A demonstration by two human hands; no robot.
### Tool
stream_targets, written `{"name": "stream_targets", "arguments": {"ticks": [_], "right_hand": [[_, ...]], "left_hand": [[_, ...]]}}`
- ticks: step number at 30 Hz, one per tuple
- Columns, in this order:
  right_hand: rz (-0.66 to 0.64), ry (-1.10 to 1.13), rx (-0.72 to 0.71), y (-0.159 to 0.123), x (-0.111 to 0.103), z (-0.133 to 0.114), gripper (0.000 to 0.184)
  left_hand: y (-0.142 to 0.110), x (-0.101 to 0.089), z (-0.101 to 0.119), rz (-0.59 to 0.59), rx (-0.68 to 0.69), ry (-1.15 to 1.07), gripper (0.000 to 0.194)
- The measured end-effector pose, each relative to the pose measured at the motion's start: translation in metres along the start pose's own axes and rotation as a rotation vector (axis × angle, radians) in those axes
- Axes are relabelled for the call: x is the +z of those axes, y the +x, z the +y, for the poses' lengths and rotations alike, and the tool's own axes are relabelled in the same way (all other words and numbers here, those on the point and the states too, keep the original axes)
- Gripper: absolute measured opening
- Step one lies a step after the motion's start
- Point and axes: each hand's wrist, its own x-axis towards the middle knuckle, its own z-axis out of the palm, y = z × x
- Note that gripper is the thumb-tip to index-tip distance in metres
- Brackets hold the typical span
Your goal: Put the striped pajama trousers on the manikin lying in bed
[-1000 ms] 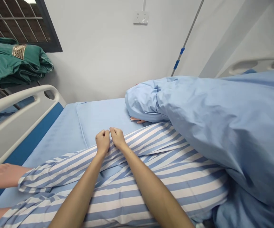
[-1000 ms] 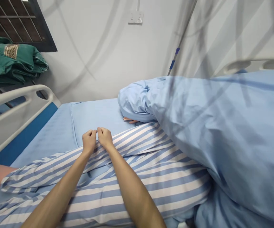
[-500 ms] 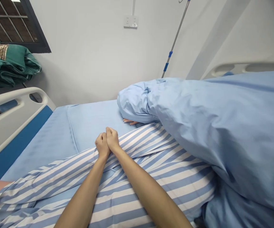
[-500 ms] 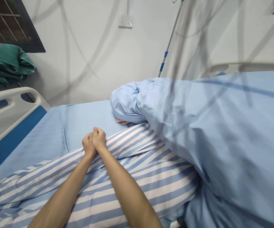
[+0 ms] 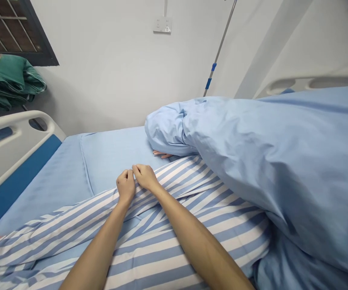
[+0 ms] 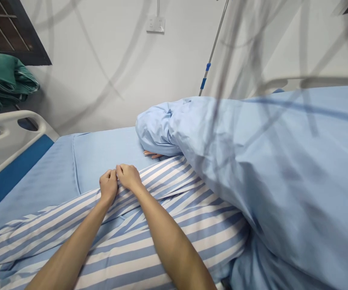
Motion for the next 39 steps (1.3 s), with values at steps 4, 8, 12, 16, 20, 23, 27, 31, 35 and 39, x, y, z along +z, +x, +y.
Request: {"name": "stream_targets", "arguments": {"ticks": [4, 8, 12, 16, 20, 23, 27, 31, 35, 39], "right_hand": [[0.055, 0.222, 0.055, 0.007, 0.002, 0.006, 0.04], [0.097, 0.526, 0.086, 0.014, -0.003, 0.011, 0.039], [0.137, 0.716, 0.151, 0.017, -0.008, 0.017, 0.036], [0.237, 0.655, 0.218, 0.017, -0.011, 0.018, 0.033], [0.271, 0.604, 0.236, 0.015, -0.011, 0.015, 0.035], [0.217, 0.523, 0.258, 0.015, -0.018, 0.011, 0.034], [0.069, 0.251, 0.111, 0.017, -0.041, 0.008, 0.036], [0.063, 0.142, 0.008, 0.015, -0.054, 0.019, 0.038], [0.106, 0.171, 0.069, 0.009, -0.046, 0.036, 0.04], [0.151, 0.294, 0.052, 0.009, -0.04, 0.043, 0.04]], "left_hand": [[0.008, 0.003, 0.012, -0.101, -0.079, -0.079, 0.031], [0.022, 0.018, 0.051, -0.113, -0.064, -0.292, 0.029], [0.021, 0.041, 0.069, -0.02, -0.014, -0.401, 0.031], [0.008, 0.057, 0.049, 0.059, -0.08, -0.253, 0.03], [0.003, 0.059, 0.033, 0.041, -0.084, -0.203, 0.03], [0.005, 0.057, 0.033, 0.04, -0.084, -0.226, 0.031], [0.006, 0.057, 0.036, -0.027, -0.102, -0.248, 0.031], [0.004, 0.059, 0.038, -0.08, -0.053, -0.173, 0.032], [0.002, 0.059, 0.039, -0.086, -0.023, -0.114, 0.03], [0.004, 0.061, 0.048, -0.177, -0.089, -0.195, 0.027]]}}
